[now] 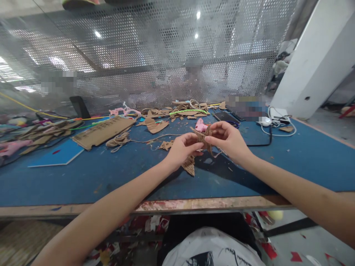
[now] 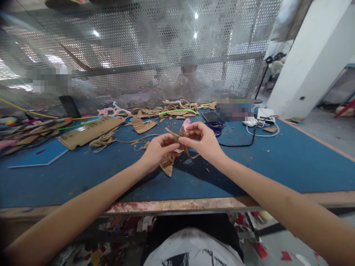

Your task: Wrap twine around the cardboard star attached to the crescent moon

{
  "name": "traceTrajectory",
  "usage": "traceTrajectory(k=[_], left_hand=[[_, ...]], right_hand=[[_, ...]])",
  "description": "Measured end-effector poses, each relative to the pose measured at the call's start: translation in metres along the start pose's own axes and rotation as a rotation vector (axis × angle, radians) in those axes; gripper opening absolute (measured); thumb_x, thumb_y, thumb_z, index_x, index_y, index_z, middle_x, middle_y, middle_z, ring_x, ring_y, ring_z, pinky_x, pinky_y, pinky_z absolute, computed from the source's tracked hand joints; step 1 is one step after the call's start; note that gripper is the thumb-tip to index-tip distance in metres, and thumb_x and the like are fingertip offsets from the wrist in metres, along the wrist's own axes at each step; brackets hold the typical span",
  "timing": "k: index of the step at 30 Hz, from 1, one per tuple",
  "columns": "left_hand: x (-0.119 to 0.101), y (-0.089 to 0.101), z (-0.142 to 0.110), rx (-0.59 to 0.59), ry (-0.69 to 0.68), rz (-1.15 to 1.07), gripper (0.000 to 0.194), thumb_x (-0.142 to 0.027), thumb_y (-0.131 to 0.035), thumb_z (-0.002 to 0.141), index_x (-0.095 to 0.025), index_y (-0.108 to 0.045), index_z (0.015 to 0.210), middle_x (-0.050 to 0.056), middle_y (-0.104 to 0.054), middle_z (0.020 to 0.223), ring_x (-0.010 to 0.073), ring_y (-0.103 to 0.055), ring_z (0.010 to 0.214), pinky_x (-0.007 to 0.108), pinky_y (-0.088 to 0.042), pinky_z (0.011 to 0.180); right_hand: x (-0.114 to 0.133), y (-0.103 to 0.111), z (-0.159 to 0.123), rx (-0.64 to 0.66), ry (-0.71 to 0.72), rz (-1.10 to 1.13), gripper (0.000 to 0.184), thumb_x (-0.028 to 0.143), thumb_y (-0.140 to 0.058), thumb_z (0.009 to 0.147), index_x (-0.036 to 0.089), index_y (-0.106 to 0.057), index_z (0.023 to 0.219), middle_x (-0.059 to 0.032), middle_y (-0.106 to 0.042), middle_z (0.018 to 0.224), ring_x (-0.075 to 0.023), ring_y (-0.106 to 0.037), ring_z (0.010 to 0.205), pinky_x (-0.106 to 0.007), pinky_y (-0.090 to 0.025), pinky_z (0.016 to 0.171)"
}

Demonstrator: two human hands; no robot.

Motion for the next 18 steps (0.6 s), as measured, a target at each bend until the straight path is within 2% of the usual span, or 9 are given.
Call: traceTrajectory(k=[2,4,6,9,12,14,18], left_hand=[[-0.006,0.011,0.003,-0.060,-0.043,-0.005,0.025,-0.026,-0.082,0.060,-0.016,-0.068,0.078,0.002,-0.070,0.077,0.0138,-0.065,0.068,0.024,-0.052,0.060],[-0.015,0.026,0.007,-0.146,-0.092,-0.085,0.025,-0.022,-0.082,0.059,-0.017,-0.069,0.079,0.001,-0.071,0.078,0.0122,-0.065,0.069,0.022,-0.051,0.062],[-0.020,0.042,0.011,-0.222,-0.110,-0.231,0.025,-0.017,-0.081,0.059,-0.018,-0.068,0.079,-0.001,-0.071,0.079,0.0119,-0.065,0.071,0.024,-0.053,0.068],[-0.021,0.058,0.018,-0.285,-0.094,-0.398,0.017,-0.010,-0.074,0.068,-0.017,-0.065,0.081,0.000,-0.071,0.077,0.0116,-0.066,0.069,0.028,-0.055,0.071],[-0.017,0.073,0.024,-0.351,-0.088,-0.477,0.008,-0.007,-0.062,0.079,-0.014,-0.062,0.081,0.000,-0.070,0.073,0.0097,-0.064,0.064,0.026,-0.055,0.070],[-0.014,0.084,0.026,-0.400,-0.088,-0.515,0.011,-0.006,-0.056,0.084,-0.015,-0.059,0.079,0.000,-0.068,0.071,0.0096,-0.065,0.064,0.025,-0.056,0.070],[-0.008,0.104,0.026,-0.522,-0.078,-0.526,0.014,-0.006,-0.051,0.086,-0.017,-0.052,0.077,-0.001,-0.066,0.068,0.0095,-0.065,0.065,0.023,-0.055,0.068]], right_hand=[[0.012,0.004,0.003,0.010,0.096,-0.079,0.028,0.036,-0.075,0.070,0.024,-0.053,0.085,-0.0009,-0.066,0.087,-0.0157,-0.064,0.082,-0.031,-0.052,0.078],[0.027,0.017,0.008,-0.035,0.224,-0.229,0.021,0.036,-0.067,0.078,0.024,-0.053,0.088,-0.0020,-0.064,0.088,-0.0159,-0.063,0.083,-0.030,-0.051,0.076],[0.039,0.033,0.012,-0.106,0.346,-0.474,0.017,0.032,-0.065,0.078,0.023,-0.055,0.088,-0.0024,-0.062,0.086,-0.0166,-0.061,0.079,-0.031,-0.050,0.073],[0.042,0.047,0.021,-0.125,0.464,-0.796,0.009,0.027,-0.060,0.079,0.020,-0.057,0.085,-0.0048,-0.062,0.085,-0.0186,-0.059,0.077,-0.034,-0.049,0.073],[0.027,0.053,0.033,-0.069,0.469,-1.029,0.012,0.022,-0.055,0.078,0.018,-0.059,0.089,-0.0094,-0.062,0.091,-0.0233,-0.058,0.088,-0.037,-0.047,0.080],[0.012,0.056,0.040,-0.011,0.409,-1.174,0.018,0.020,-0.054,0.076,0.016,-0.060,0.092,-0.0125,-0.062,0.097,-0.0269,-0.056,0.097,-0.040,-0.045,0.087],[-0.002,0.061,0.047,0.028,0.308,-1.269,0.025,0.020,-0.053,0.076,0.013,-0.061,0.099,-0.0145,-0.061,0.102,-0.0274,-0.055,0.101,-0.038,-0.043,0.090]])
Point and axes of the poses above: each hand's wrist, its own z-axis towards the middle knuckle, its own y-axis out of the back of the hand, x = y × z, the point moved 10 cm from there along z, towards the middle knuckle
